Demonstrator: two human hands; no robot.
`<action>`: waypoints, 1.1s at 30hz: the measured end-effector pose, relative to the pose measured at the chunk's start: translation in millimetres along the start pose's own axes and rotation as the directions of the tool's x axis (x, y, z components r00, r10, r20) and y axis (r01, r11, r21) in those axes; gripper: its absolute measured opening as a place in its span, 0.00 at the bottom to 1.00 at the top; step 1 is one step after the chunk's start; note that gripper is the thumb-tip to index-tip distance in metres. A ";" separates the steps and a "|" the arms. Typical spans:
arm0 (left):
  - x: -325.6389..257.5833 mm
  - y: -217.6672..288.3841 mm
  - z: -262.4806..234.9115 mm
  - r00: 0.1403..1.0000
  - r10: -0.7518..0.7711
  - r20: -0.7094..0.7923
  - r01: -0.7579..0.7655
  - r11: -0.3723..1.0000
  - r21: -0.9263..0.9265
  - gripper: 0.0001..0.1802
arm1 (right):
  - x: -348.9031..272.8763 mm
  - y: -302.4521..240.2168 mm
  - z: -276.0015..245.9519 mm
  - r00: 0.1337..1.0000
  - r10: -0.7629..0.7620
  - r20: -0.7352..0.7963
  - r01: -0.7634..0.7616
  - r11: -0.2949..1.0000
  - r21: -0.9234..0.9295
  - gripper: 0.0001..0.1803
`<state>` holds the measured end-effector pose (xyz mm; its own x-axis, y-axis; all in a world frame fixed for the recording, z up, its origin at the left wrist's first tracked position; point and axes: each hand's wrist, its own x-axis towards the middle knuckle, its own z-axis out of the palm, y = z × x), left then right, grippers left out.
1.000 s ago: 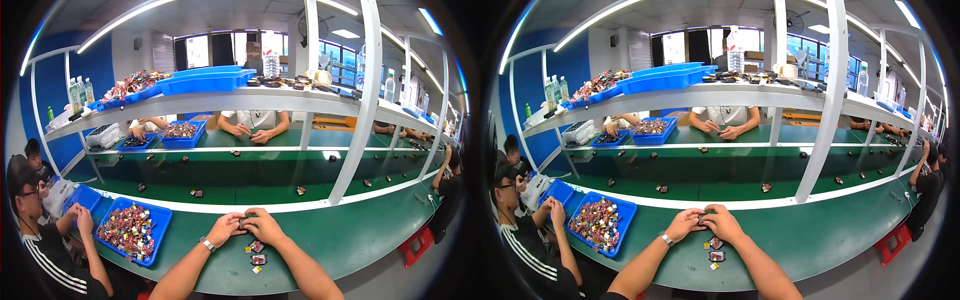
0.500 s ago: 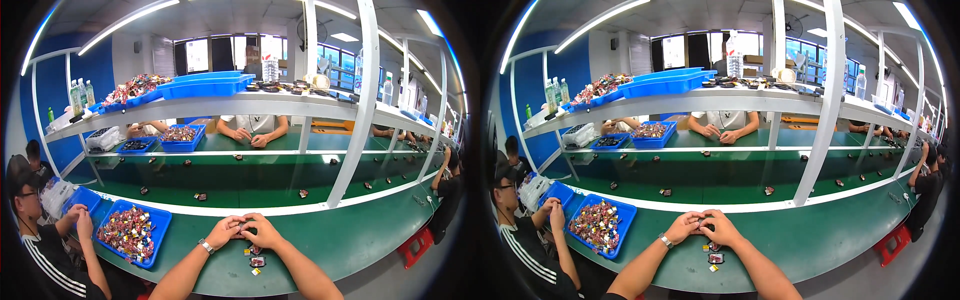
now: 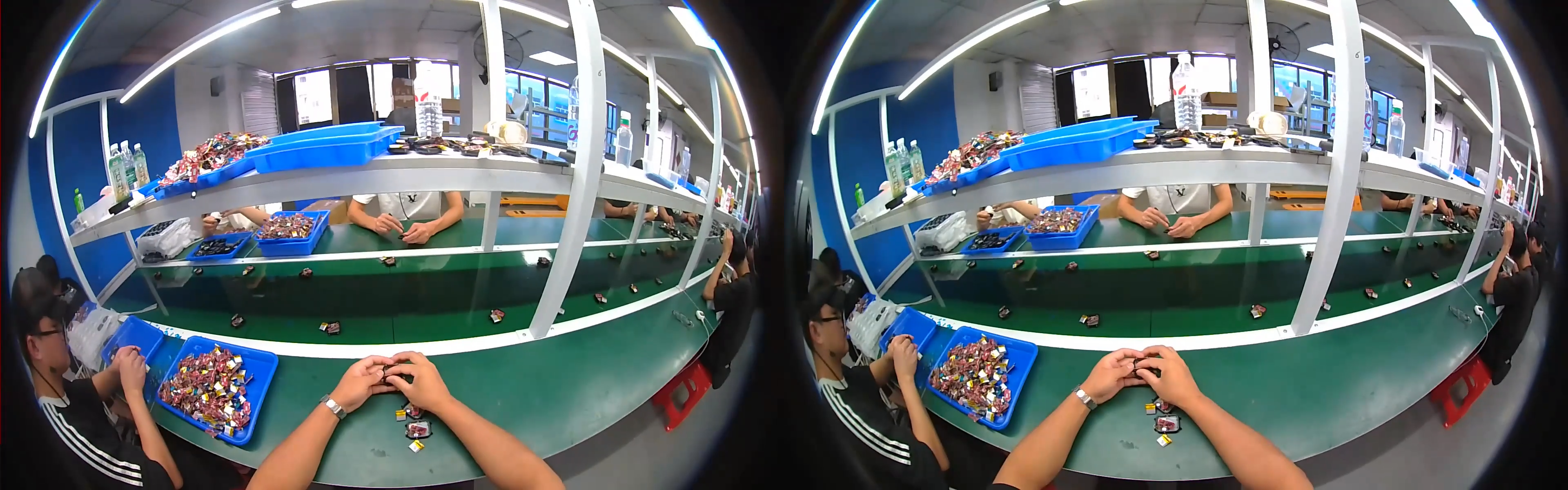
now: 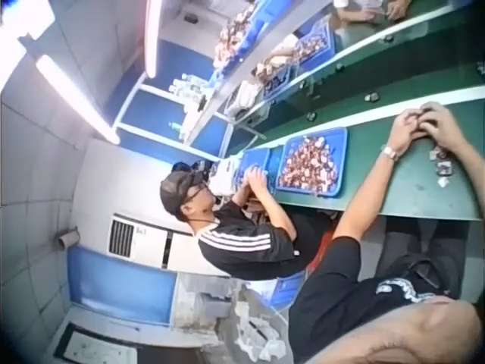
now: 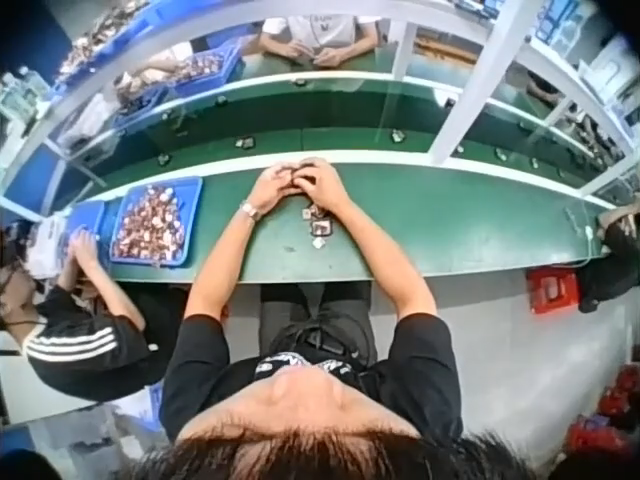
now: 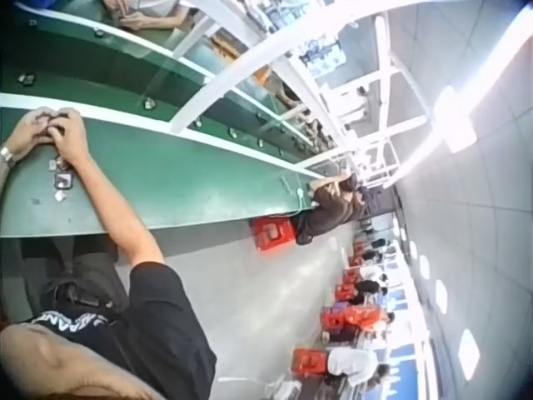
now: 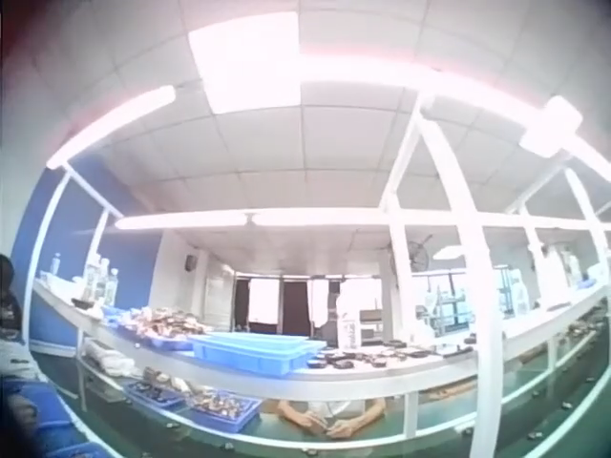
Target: Sorting and assembling small electronic components on a factory production line.
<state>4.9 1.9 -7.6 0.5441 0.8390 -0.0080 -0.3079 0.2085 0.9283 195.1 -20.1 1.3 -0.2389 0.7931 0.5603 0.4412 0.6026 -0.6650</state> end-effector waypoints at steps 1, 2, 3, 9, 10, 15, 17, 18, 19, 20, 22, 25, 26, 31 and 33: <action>-0.6 -0.5 -1.3 1.000 0.016 0.016 -0.016 1.000 -0.009 0.14 | 0.0 0.0 0.3 1.000 -0.012 0.006 0.012 1.000 0.010 0.07; -0.1 -0.7 -1.3 1.000 0.015 0.017 -0.014 1.000 -0.008 0.14 | -0.1 0.9 0.2 1.000 -0.011 0.005 0.011 1.000 0.010 0.07; 0.2 -0.8 -1.3 1.000 0.022 0.020 -0.022 1.000 -0.005 0.14 | -0.2 1.9 0.3 1.000 -0.010 0.007 0.010 1.000 0.000 0.08; 0.5 -0.9 2.1 1.000 0.026 -0.005 -0.026 1.000 -0.015 0.14 | -1.4 -2.4 2.8 1.000 0.008 -0.023 -0.009 1.000 -0.020 0.09; 0.5 -1.8 1.4 0.999 0.035 -0.011 -0.036 0.999 -0.021 0.13 | -1.4 -3.8 4.0 0.999 -0.006 -0.036 0.005 1.000 -0.015 0.09; 0.1 -2.2 -5.7 0.992 0.122 0.022 -0.120 0.988 -0.100 0.13 | 1.1 -18.9 5.7 0.991 -0.097 -0.091 0.095 0.995 -0.026 0.10; 2.0 -4.7 -5.8 0.989 0.138 0.060 -0.129 0.981 -0.147 0.14 | 1.3 -16.6 8.1 0.988 -0.071 -0.138 0.061 0.995 -0.073 0.09; 1.9 -4.5 -6.1 0.989 0.137 0.060 -0.127 0.981 -0.145 0.14 | 1.0 -16.3 8.0 0.988 -0.070 -0.139 0.061 0.996 -0.072 0.09; 1.4 -4.1 -6.3 0.988 0.138 0.065 -0.127 0.981 -0.147 0.14 | 0.6 -16.3 7.8 0.988 -0.065 -0.143 0.058 0.997 -0.052 0.09; 0.9 -4.4 -5.7 0.988 0.138 0.070 -0.126 0.980 -0.151 0.14 | -0.3 -16.5 7.0 0.988 -0.058 -0.146 0.053 0.998 -0.034 0.09; 0.3 -4.3 -4.3 0.987 0.141 0.077 -0.128 0.981 -0.147 0.14 | -0.8 -15.0 7.2 0.987 -0.058 -0.149 0.055 0.998 -0.028 0.09; 2.5 -4.9 -3.1 0.986 0.145 0.078 -0.132 0.980 -0.147 0.14 | 0.0 -14.7 5.9 0.986 -0.062 -0.154 0.058 0.998 -0.033 0.09; 2.8 -6.1 -2.6 0.987 0.142 0.069 -0.130 0.980 -0.151 0.14 | -0.5 -14.5 6.0 0.986 -0.061 -0.154 0.056 0.998 -0.041 0.08; -0.2 -11.7 1.8 0.988 0.152 0.006 -0.150 0.981 -0.127 0.15 | -2.9 -10.9 8.9 0.992 -0.053 -0.118 0.056 0.998 0.022 0.09; 3.5 -10.0 3.9 0.989 0.150 -0.016 -0.151 0.982 -0.117 0.15 | -0.2 -10.2 2.4 0.992 -0.066 -0.105 0.066 0.998 -0.005 0.09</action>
<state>12.9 0.8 -15.4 0.4793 0.8687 0.1251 -0.4757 0.1373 0.8688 188.5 -26.2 6.8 -0.1752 0.7379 0.6518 0.4288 0.6531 -0.6242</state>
